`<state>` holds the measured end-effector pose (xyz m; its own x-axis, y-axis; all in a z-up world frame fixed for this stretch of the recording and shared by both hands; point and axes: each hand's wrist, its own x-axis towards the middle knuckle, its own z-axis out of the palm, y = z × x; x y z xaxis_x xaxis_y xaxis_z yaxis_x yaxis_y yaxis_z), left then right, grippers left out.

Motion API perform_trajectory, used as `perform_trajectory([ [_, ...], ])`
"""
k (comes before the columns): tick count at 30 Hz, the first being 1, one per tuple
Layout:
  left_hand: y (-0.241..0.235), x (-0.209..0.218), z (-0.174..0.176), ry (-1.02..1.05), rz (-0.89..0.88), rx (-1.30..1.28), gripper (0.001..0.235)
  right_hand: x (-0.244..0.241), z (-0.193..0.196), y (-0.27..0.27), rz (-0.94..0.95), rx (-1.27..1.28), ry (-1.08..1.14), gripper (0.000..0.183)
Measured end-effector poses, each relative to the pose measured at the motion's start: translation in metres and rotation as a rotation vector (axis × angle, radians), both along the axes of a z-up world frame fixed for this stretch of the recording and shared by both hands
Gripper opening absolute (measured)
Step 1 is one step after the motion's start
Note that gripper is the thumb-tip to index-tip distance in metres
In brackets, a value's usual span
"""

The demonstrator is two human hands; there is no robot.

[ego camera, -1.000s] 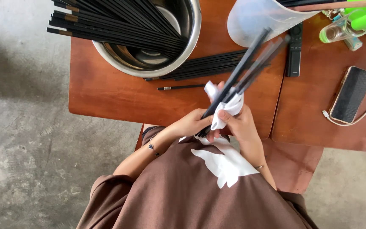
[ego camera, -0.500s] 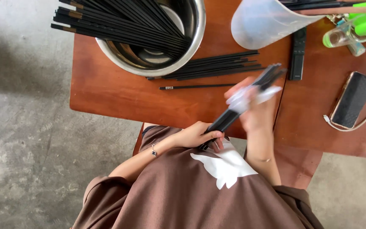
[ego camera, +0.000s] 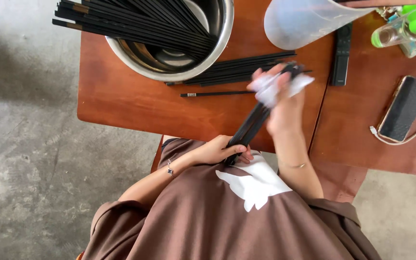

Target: Cleaning and sorting chopsticks on a table.

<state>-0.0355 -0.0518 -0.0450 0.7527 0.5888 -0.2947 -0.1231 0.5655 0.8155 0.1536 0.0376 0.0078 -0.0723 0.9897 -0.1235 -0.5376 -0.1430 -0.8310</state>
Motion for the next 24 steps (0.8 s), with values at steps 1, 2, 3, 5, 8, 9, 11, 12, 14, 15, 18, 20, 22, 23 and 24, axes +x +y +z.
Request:
perform_trajectory([
  [1, -0.001, -0.002, -0.004, -0.031, 0.028, -0.031, 0.033, -0.011, 0.001, -0.007, 0.016, -0.084, -0.073, 0.046],
  [2, 0.002, -0.004, -0.004, -0.024, 0.035, -0.028, 0.033, -0.015, -0.003, -0.015, 0.024, -0.081, -0.067, 0.046],
  [3, 0.005, -0.006, -0.005, -0.054, 0.083, -0.025, 0.032, -0.019, -0.008, -0.024, 0.24, -0.051, -0.091, 0.043],
  [5, 0.009, -0.008, -0.008, -0.078, 0.136, -0.03, 0.032, -0.019, -0.014, -0.03, 0.462, -0.025, -0.106, 0.041],
  [8, 0.017, -0.006, -0.006, 0.001, 0.107, 0.156, 0.032, -0.006, -0.002, -0.015, 0.493, -0.012, -0.165, 0.044],
  [9, 0.021, -0.004, 0.002, -0.022, 0.053, 0.083, 0.032, -0.002, 0.01, -0.004, 0.372, 0.022, -0.051, 0.043],
  [11, 0.034, -0.003, 0.018, -0.053, -0.009, 0.024, 0.031, 0.012, 0.022, 0.013, 0.242, 0.071, 0.051, 0.042],
  [12, 0.039, -0.004, 0.027, 0.11, -0.061, 0.085, 0.031, 0.021, 0.02, 0.017, 0.124, 0.087, -0.014, 0.039],
  [14, 0.052, -0.009, 0.041, 0.271, -0.113, 0.153, 0.031, 0.029, 0.022, 0.012, 0.002, 0.113, -0.079, 0.036],
  [15, 0.059, -0.012, 0.045, 0.312, -0.111, 0.314, 0.028, 0.028, 0.026, 0.002, -0.072, 0.146, -0.077, 0.031],
  [18, 0.077, -0.011, 0.052, 0.321, -0.023, 0.629, 0.024, 0.021, 0.066, -0.03, -0.13, 0.306, -0.177, 0.023],
  [20, 0.085, -0.002, 0.036, 0.283, 0.052, 0.779, 0.025, 0.015, 0.088, -0.044, -0.122, 0.427, -0.283, 0.019],
  [22, 0.092, 0.01, 0.004, 0.254, 0.109, 0.988, 0.043, 0.009, 0.097, -0.048, 0.068, 0.553, -0.331, 0.019],
  [23, 0.092, 0.013, -0.008, 0.249, 0.106, 0.989, 0.043, 0.006, 0.082, -0.037, 0.063, 0.553, -0.335, 0.019],
  [24, 0.093, 0.017, -0.019, 0.246, 0.183, 0.97, 0.037, 0.003, 0.067, -0.026, 0.092, 0.527, -0.52, 0.018],
])
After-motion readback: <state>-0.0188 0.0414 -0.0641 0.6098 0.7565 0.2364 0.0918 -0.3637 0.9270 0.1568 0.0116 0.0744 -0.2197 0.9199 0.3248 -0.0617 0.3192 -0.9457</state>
